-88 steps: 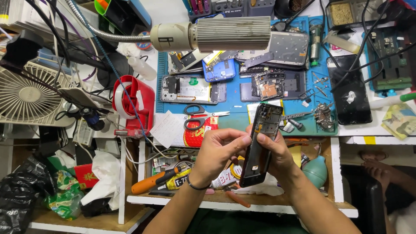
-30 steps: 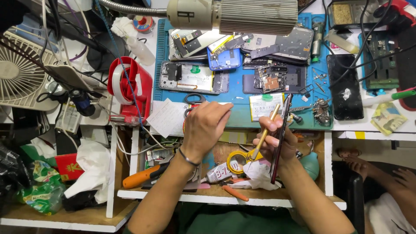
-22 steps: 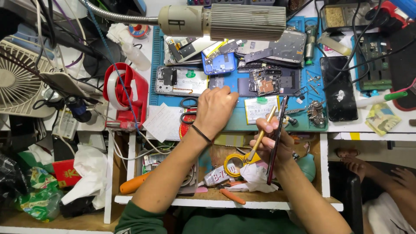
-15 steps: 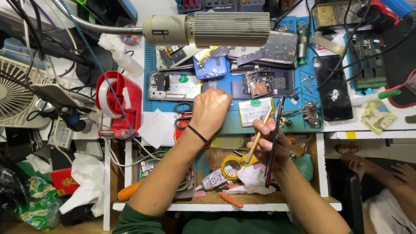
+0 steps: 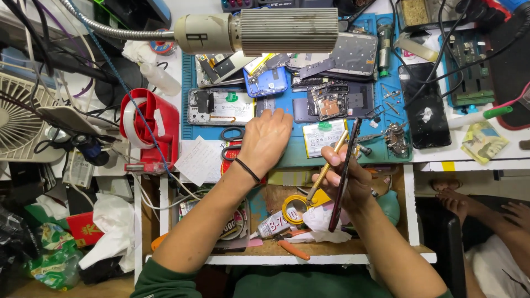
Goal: Holding and manipulating a mobile phone chassis under a heat lamp to soften adhesive for repair.
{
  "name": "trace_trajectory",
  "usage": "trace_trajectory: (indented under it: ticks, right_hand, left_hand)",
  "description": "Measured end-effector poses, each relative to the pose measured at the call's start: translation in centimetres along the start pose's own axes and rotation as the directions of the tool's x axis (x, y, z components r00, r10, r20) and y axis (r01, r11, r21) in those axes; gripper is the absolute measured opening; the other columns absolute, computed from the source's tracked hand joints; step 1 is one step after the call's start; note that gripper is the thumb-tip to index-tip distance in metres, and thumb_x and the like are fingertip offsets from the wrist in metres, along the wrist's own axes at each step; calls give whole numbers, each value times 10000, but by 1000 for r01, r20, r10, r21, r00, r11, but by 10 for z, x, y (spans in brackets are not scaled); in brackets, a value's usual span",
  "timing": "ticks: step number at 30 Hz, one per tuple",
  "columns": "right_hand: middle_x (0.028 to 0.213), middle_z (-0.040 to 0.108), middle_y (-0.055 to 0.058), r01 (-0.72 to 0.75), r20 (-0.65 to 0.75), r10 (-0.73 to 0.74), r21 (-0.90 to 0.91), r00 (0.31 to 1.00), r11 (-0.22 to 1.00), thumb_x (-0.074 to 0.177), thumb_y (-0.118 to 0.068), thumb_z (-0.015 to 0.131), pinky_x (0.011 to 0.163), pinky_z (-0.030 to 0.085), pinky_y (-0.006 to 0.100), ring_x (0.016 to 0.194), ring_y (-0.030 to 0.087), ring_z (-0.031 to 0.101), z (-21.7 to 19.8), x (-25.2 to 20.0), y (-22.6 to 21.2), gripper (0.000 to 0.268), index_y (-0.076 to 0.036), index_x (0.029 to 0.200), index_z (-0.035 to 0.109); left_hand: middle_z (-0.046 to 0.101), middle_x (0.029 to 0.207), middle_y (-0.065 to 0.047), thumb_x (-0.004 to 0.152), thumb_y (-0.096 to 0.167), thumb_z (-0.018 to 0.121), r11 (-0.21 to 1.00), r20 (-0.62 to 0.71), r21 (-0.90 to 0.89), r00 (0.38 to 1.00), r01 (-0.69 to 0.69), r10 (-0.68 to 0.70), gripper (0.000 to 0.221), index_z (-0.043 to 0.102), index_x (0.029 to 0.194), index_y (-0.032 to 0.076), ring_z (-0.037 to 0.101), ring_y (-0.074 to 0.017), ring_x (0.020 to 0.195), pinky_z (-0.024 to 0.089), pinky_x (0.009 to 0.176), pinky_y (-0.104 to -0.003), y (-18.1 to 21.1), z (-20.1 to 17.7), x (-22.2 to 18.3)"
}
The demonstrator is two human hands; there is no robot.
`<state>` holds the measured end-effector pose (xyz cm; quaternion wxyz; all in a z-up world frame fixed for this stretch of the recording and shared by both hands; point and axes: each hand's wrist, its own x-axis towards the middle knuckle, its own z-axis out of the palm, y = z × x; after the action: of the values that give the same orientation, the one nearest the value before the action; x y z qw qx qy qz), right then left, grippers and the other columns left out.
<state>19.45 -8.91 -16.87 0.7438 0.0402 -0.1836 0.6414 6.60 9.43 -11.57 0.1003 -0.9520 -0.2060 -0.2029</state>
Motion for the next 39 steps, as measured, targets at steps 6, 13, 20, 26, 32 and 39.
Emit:
trace_trajectory:
  ticks: [6, 13, 20, 26, 32, 39]
  right_hand:
    - [1101, 480, 56, 7, -74, -20, -180, 997, 984, 1058, -211, 534, 628, 483, 285, 770, 203, 739, 15, 9, -6, 93, -144, 1122, 522]
    - [1050, 505, 108, -70, -190, 16, -281, 982, 957, 999, -128, 603, 585, 541, 315, 737, 287, 764, 59, 19, 8, 142, -103, 1084, 492]
    - [972, 539, 205, -45, -369, -133, -436, 920, 899, 933, -54, 620, 566, 662, 429, 693, 386, 775, 62, 13, 23, 143, 30, 1024, 549]
    - [974, 568, 206, -42, -418, -204, -507, 885, 861, 921, -60, 646, 595, 672, 433, 716, 378, 778, 74, -6, 28, 147, 21, 1022, 575]
    - [1024, 566, 195, 2, -485, -244, -446, 840, 895, 967, -87, 611, 672, 677, 447, 767, 359, 780, 55, -28, 48, 136, 8, 1050, 561]
    - [1111, 612, 210, -30, -575, -163, -312, 802, 950, 962, -96, 601, 744, 670, 506, 778, 369, 779, 33, -37, 57, 196, 8, 1128, 598]
  left_hand:
    - [623, 718, -58, 952, 164, 715, 534, 155, -793, 945, 294, -289, 95, 671, 885, 111, 686, -237, 695, 554, 581, -312, -12, -93, -18]
    - [764, 749, -118, 885, 25, 768, -234, 529, -847, 711, 478, -464, 117, 744, 993, -13, 735, -140, 688, 623, 653, -245, 24, -114, -89]
    - [771, 907, -189, 915, -54, 699, -202, 386, -922, 729, 331, -566, 179, 773, 1075, -24, 777, -244, 836, 659, 738, -357, 54, -112, -96]
    - [786, 899, -187, 854, -63, 774, -189, 353, -935, 741, 299, -572, 208, 786, 1056, -18, 772, -230, 869, 657, 719, -344, 63, -109, -94]
    - [813, 903, -137, 805, -13, 838, -70, 304, -946, 787, 317, -536, 217, 825, 1003, 74, 792, -241, 851, 646, 675, -320, 63, -115, -92]
    - [815, 924, -144, 801, -4, 842, -10, 305, -936, 800, 351, -517, 242, 816, 1030, 68, 786, -272, 879, 634, 677, -339, 56, -123, -97]
